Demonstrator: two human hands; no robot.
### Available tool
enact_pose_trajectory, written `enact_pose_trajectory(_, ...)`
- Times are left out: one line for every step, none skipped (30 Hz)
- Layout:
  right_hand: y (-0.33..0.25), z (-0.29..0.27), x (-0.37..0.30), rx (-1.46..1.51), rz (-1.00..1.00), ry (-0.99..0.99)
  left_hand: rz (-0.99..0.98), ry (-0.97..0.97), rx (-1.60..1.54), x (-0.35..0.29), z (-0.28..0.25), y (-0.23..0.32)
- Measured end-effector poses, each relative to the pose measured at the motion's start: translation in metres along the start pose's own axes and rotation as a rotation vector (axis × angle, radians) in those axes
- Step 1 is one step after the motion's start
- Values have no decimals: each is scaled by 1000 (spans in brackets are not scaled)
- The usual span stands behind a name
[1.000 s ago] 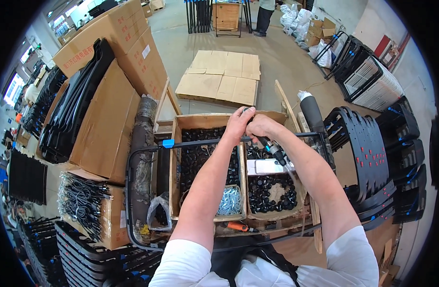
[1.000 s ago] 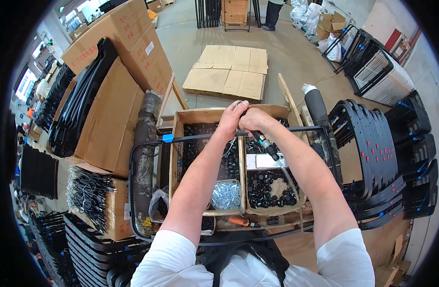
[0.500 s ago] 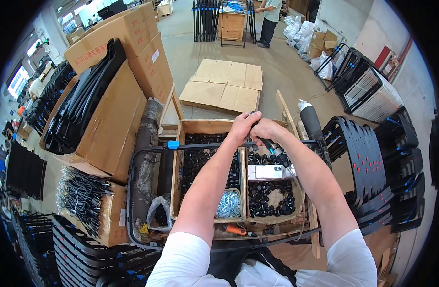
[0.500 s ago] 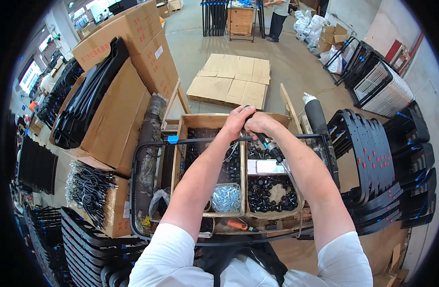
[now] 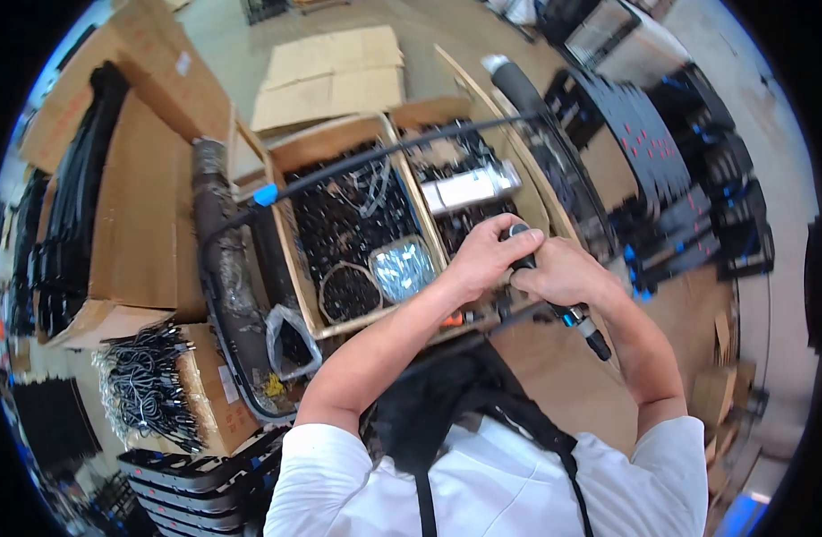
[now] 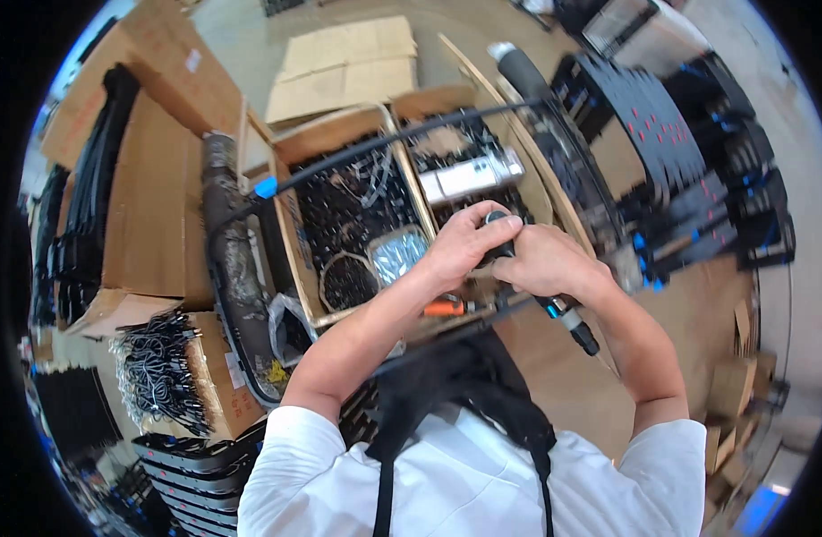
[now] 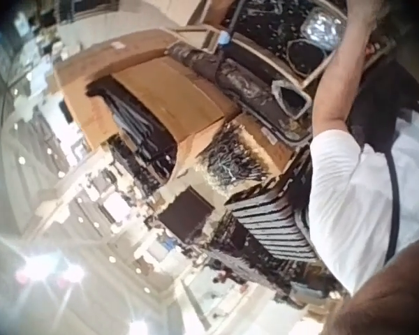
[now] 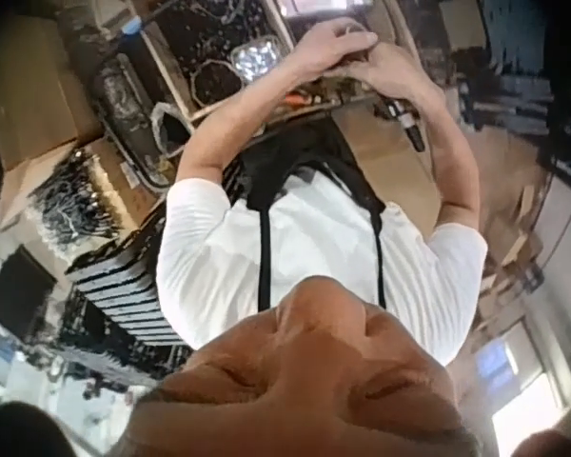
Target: Using an electric screwdriver to attach plastic components to metal frames in a manufacturing facility.
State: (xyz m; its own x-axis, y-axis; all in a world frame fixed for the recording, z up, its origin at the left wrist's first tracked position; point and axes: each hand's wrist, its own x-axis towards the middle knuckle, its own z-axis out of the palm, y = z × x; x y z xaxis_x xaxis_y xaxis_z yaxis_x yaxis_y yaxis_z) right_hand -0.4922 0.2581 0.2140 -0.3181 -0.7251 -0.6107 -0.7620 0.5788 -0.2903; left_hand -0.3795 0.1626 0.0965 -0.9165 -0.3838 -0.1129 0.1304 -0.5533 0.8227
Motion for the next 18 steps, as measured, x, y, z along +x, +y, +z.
enact_pose_trajectory(15,17,-13,-9,-8,21,-63,-21,-20,-11,13,-6)
enact_pose_trajectory(22,31,-28,5,26,9,-151,-59,-86,-25,25,-10)
enact_pose_trajectory(22,41,-45,25,48,42,-129,-73,-62,-32,31,-25)
enact_pose_trajectory(20,47,-57,47,65,75,-107,-83,-32,-38,36,-38)
enact_pose_trajectory(13,45,-67,57,150,-45,-118,-86,-37,-44,39,-48)
enact_pose_trajectory(16,53,-74,63,160,-45,-131,-99,-3,-50,42,-54)
enact_pose_trajectory(18,61,-81,98,159,-41,-139,-109,35,-56,45,-58)
enact_pose_trajectory(22,67,-86,132,152,-35,-138,-109,40,-61,47,-63)
enact_pose_trajectory(28,76,-87,132,146,-28,-96,-106,79,-64,47,-69)
enact_pose_trajectory(37,86,-86,112,108,7,-52,-97,119,-68,50,-73)
enact_pose_trajectory(43,92,-88,91,66,42,-43,-89,129,-71,53,-75)
enact_pose_trajectory(44,93,-90,92,49,44,-50,-67,98,-75,55,-77)
enact_pose_trajectory(44,94,-90,62,47,27,-56,-43,67,-79,57,-79)
enact_pose_trajectory(46,95,-91,31,44,9,-62,-19,35,-81,59,-82)
enact_pose_trajectory(52,99,-91,32,28,13,-25,-8,43,-83,63,-84)
enact_pose_trajectory(61,108,-88,16,-15,42,-19,2,55,-84,65,-87)
enact_pose_trajectory(68,112,-87,1,-58,69,25,19,122,-85,66,-90)
enact_pose_trajectory(72,114,-90,5,-72,64,62,40,187,-89,70,-92)
